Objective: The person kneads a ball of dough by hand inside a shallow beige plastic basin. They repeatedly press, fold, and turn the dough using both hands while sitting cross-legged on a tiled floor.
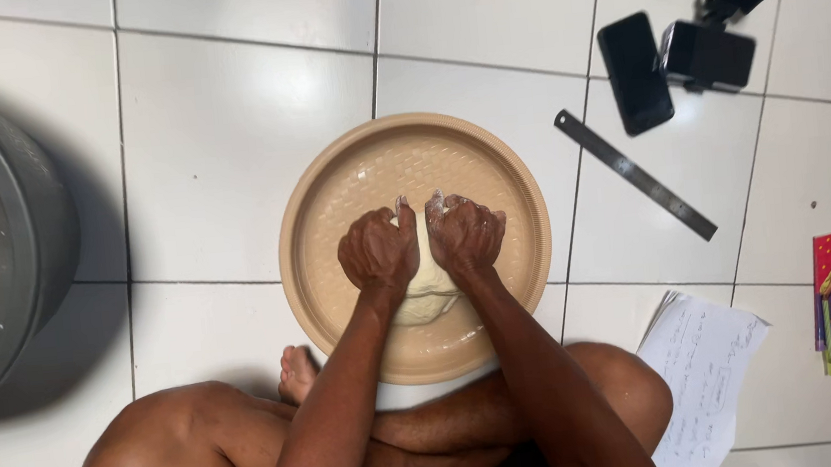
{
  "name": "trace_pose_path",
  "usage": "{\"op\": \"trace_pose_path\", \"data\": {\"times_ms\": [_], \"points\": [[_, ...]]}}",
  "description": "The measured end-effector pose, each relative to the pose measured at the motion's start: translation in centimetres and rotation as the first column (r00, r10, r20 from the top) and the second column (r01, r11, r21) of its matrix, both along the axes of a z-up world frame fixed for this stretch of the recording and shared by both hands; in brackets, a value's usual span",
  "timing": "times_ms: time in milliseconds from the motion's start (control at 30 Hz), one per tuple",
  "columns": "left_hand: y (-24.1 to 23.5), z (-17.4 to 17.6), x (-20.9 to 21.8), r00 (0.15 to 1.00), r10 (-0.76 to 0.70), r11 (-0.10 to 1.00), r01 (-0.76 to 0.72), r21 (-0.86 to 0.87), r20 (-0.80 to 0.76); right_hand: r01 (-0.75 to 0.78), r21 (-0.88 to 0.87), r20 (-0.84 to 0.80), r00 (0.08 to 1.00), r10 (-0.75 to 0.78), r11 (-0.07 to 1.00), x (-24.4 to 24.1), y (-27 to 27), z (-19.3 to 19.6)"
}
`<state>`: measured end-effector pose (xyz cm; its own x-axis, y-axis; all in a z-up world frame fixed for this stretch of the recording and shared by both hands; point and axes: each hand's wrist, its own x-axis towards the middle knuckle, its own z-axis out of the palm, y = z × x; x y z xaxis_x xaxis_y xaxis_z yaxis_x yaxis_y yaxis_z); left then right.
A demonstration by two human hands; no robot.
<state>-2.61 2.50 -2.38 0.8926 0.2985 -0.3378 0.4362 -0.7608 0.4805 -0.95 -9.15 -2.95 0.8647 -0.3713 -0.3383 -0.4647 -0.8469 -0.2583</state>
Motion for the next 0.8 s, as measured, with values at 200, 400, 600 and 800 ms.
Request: {"op": "trace_pose_path", "data": {"times_ms": [200,400,600,800], "points": [[-2.7,1.0,-2.4,0.874,0.222,0.927,-0.327,0.184,0.433,-0.424,0.126,-0.026,0.902,0.430,0.897,4.1,-0.1,2.8],[-3.6,6.8,-11.9,0.957,0.200,0.793,-0.284,-0.539,-0.211,-0.575,0.345,0.344,0.813,0.470,0.742,3.9,-2.5,3.3],[-4.4,0.3,-15.1,0.967,0.256,0.853,-0.233,-0.467,-0.015,-0.273,0.273,-0.124,0.941,0.316,0.922,-2.6,-0.6,5.5],[-3.4,1.7,-16.4,0.992,0.019,0.993,-0.033,0.117,0.126,-0.503,0.066,0.469,0.778,0.418,0.862,-11.3,-1.1,7.3]]}}
